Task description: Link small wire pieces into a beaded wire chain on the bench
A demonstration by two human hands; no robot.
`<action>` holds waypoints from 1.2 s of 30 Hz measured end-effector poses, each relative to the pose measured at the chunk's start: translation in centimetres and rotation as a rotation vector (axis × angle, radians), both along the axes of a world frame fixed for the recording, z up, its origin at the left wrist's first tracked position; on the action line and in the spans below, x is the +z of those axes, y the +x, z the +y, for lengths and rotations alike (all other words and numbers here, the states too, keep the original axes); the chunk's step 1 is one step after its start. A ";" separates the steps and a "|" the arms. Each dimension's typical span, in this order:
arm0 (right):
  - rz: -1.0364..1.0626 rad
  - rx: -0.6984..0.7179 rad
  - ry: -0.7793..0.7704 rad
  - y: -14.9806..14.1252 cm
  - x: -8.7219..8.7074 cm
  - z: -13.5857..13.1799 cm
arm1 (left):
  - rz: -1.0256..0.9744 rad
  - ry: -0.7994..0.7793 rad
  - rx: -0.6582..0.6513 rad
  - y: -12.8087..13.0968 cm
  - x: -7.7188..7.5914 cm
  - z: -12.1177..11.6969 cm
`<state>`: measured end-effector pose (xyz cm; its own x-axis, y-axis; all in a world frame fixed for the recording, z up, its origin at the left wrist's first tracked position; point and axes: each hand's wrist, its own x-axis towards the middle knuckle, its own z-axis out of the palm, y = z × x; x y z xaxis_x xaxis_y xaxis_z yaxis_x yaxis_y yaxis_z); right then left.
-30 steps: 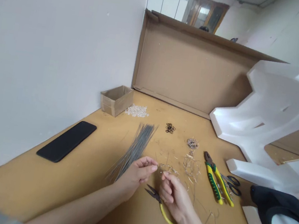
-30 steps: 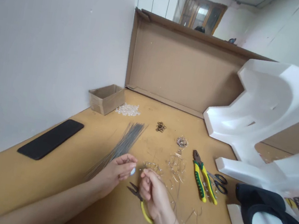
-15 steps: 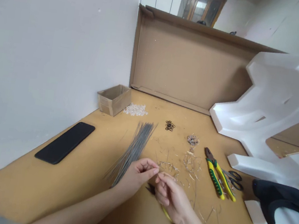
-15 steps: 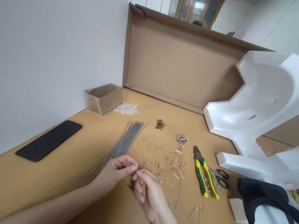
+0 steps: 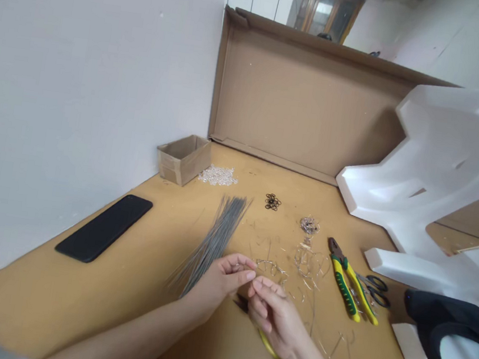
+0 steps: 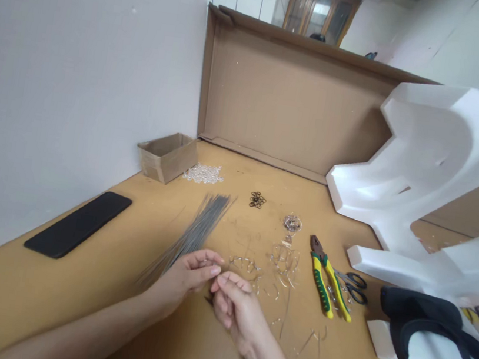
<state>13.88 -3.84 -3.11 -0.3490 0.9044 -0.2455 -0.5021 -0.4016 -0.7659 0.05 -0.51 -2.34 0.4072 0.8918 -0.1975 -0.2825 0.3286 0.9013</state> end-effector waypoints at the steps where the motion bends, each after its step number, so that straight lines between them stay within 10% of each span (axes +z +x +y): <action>1: -0.007 -0.005 0.005 0.0 0.0 0.0 | -0.005 -0.003 -0.010 0.0 0.0 0.0; 18: -0.237 -0.080 0.146 -0.2 0.5 -0.1 | -0.008 0.014 0.035 -0.8 1.1 0.3; 36: -0.325 -0.313 0.288 -0.4 -0.4 -0.2 | -0.115 0.143 -0.193 0.3 0.7 -1.0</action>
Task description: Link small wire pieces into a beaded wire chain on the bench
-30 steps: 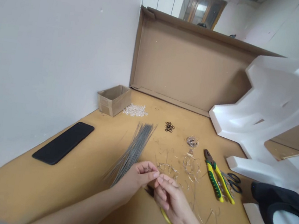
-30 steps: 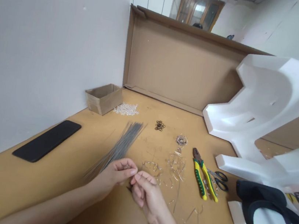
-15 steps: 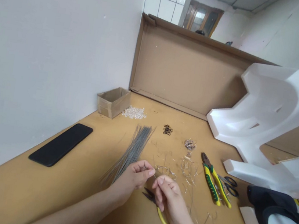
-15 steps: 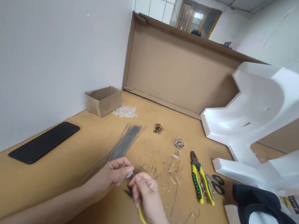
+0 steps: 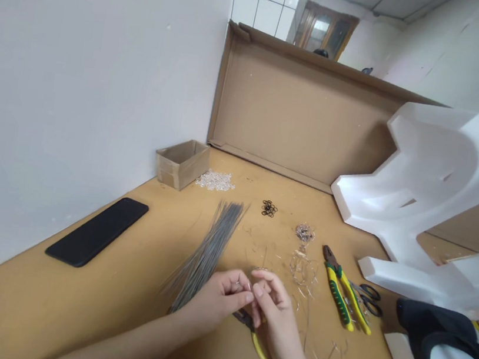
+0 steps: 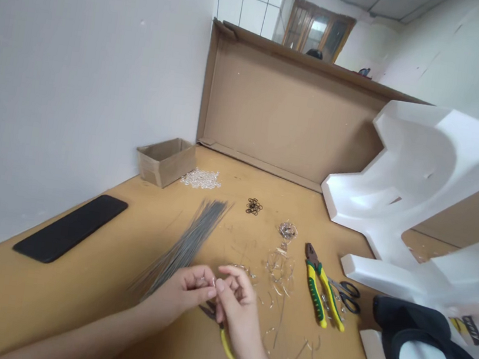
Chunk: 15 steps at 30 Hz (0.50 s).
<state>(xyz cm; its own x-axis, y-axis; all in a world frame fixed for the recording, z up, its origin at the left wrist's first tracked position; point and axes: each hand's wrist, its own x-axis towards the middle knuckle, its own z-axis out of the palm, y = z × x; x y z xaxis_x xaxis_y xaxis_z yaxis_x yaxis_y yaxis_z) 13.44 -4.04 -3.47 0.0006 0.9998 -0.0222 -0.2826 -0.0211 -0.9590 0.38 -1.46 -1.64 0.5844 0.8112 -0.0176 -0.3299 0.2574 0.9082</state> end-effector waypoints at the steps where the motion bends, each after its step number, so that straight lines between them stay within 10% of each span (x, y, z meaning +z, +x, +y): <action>1: -0.007 -0.008 0.011 -0.1 -0.1 0.0 | -0.004 0.019 -0.005 0.1 0.0 -0.1; 15: 0.118 0.012 -0.114 -0.2 0.0 -0.1 | 0.418 0.176 0.204 -0.3 -0.6 0.2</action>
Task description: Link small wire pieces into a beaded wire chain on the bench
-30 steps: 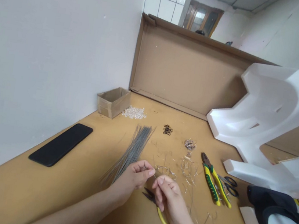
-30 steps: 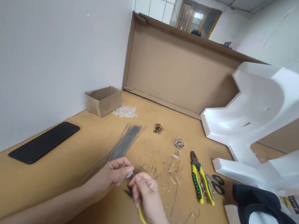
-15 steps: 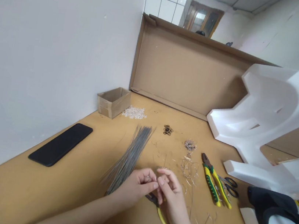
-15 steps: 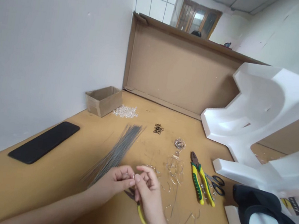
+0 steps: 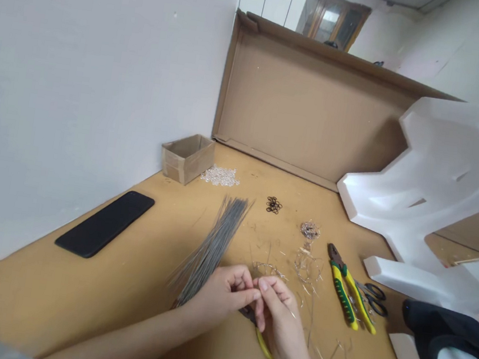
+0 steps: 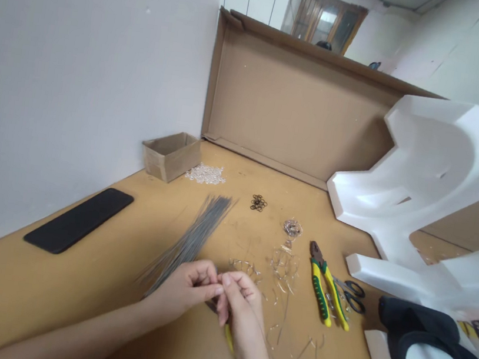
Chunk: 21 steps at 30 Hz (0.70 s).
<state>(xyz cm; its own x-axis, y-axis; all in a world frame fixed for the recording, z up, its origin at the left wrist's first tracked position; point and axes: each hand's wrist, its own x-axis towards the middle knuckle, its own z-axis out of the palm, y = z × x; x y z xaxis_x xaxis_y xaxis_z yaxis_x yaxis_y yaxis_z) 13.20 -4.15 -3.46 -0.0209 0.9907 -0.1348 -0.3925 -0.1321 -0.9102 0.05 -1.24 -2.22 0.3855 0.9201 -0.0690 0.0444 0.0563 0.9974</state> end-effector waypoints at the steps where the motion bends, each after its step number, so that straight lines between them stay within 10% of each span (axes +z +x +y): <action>1: 0.035 0.015 -0.016 0.0 0.3 0.0 | -0.017 0.000 -0.005 -0.1 0.1 0.1; 21: -0.105 0.082 -0.077 0.4 1.2 0.1 | -0.086 0.039 0.158 -0.7 0.9 0.3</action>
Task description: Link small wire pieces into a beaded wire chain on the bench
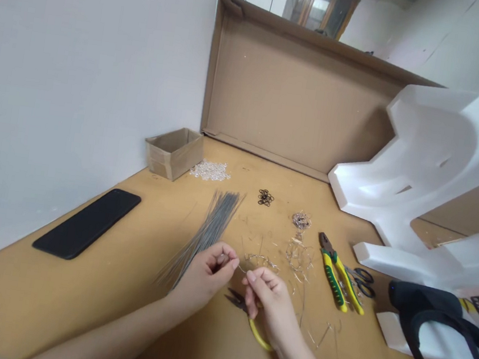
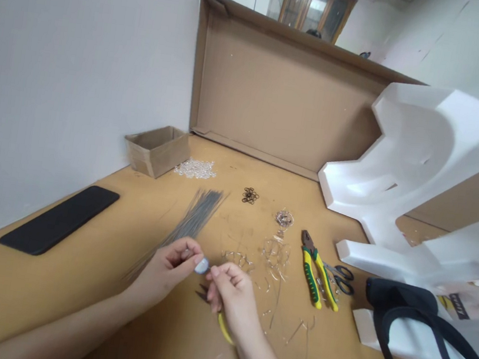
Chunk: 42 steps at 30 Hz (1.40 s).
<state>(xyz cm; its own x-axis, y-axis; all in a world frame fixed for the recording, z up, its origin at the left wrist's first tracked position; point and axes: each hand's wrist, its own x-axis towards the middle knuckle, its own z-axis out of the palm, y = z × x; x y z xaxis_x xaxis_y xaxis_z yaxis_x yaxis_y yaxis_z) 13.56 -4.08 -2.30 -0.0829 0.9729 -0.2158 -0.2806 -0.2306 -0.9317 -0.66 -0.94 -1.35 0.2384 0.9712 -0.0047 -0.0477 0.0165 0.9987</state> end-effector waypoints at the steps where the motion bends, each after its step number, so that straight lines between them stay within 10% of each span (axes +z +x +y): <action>1: -0.016 -0.017 0.021 0.1 0.0 0.0 | -0.009 -0.004 0.001 0.0 0.1 0.0; 18: -0.112 0.112 0.094 1.5 1.1 0.3 | -0.077 -0.052 -0.184 0.2 0.3 0.1; 27: 0.027 -0.408 0.280 3.2 2.4 1.1 | -0.031 -0.093 -0.172 -0.2 0.0 0.8; 42: -0.021 -0.266 0.287 2.1 1.0 0.5 | -0.228 -0.121 -0.110 -0.8 0.7 1.0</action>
